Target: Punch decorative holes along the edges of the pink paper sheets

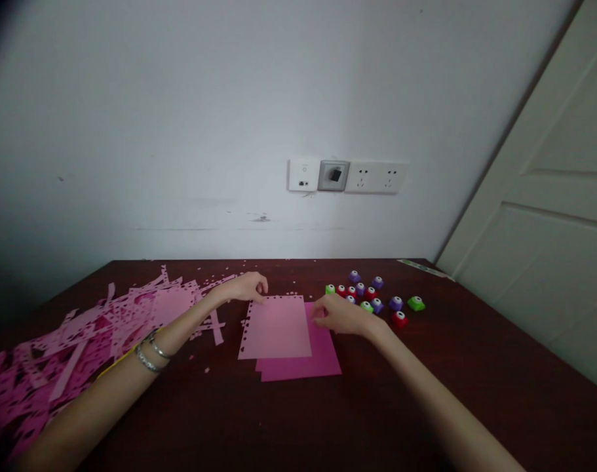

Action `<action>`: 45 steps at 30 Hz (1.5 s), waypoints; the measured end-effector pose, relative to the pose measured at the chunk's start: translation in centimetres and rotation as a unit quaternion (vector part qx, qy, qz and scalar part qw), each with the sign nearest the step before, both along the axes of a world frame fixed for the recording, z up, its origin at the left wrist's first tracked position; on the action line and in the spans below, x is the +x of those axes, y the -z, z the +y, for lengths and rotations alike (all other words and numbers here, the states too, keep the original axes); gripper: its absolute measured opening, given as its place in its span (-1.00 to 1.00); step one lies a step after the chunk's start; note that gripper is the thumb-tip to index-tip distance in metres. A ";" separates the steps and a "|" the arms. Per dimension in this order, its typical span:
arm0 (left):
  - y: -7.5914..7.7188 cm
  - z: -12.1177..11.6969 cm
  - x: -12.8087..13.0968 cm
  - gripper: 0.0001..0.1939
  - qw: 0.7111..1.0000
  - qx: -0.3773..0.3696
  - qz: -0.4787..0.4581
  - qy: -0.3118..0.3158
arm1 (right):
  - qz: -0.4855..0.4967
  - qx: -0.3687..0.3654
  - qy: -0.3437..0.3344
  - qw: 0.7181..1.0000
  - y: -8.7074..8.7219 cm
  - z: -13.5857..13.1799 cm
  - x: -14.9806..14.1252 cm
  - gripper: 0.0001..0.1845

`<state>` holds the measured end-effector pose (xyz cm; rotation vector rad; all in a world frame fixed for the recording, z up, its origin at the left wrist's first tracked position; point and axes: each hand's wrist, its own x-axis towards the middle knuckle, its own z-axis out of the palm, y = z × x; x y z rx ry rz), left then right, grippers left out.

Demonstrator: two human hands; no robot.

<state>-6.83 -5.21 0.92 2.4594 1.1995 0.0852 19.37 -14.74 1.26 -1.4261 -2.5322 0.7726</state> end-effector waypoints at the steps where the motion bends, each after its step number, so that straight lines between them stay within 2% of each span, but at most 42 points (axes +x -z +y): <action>1: 0.2 0.1 -0.2 -0.69 1.000 -0.009 0.001 0.003 | 0.004 0.003 -0.007 1.000 0.2 -0.3 -0.1 -0.76; 7: 1.4 0.7 -0.5 -0.66 0.999 -0.033 0.007 0.007 | 0.041 0.047 -0.004 0.998 0.9 -0.9 -0.5 -0.78; 10: 1.6 1.1 -0.6 -0.68 0.999 -0.049 0.003 0.002 | 0.055 0.035 0.010 0.998 1.5 -0.6 -0.5 -0.80; 13: 1.1 1.3 -1.0 -0.80 0.997 -0.072 -0.024 0.014 | 0.072 -0.004 0.028 0.997 2.2 -0.2 -0.3 -0.79; 16: -0.1 1.2 -1.7 -0.80 0.992 -0.097 -0.074 0.040 | 0.095 -0.048 0.059 0.993 2.3 0.0 0.3 -0.77; 20: -2.7 0.3 -2.7 -0.75 0.981 -0.130 -0.135 0.058 | 0.144 -0.040 0.111 0.983 0.5 -0.2 0.8 -0.67; 25: -6.1 -2.0 -2.8 -0.73 0.968 -0.147 -0.198 0.057 | 0.231 -0.065 0.089 0.967 -1.7 -0.9 0.3 -0.60; 30: -7.5 -3.6 -2.0 -0.73 0.961 -0.154 -0.226 0.047 | 0.250 -0.030 0.095 0.963 -1.4 -0.9 -0.1 -0.64; 34: -7.2 -3.4 -1.9 -0.66 0.955 -0.158 -0.248 0.036 | 0.267 0.011 0.146 0.952 -1.1 -0.4 0.0 -0.62; 38: -6.0 -2.7 -2.0 -0.62 0.948 -0.201 -0.242 0.039 | 0.299 0.021 0.192 0.935 -0.9 0.1 0.3 -0.60; 45: -4.0 -1.9 -1.5 -0.63 0.952 -0.230 -0.193 0.059 | 0.310 0.016 0.207 0.928 -0.2 0.5 0.9 -0.54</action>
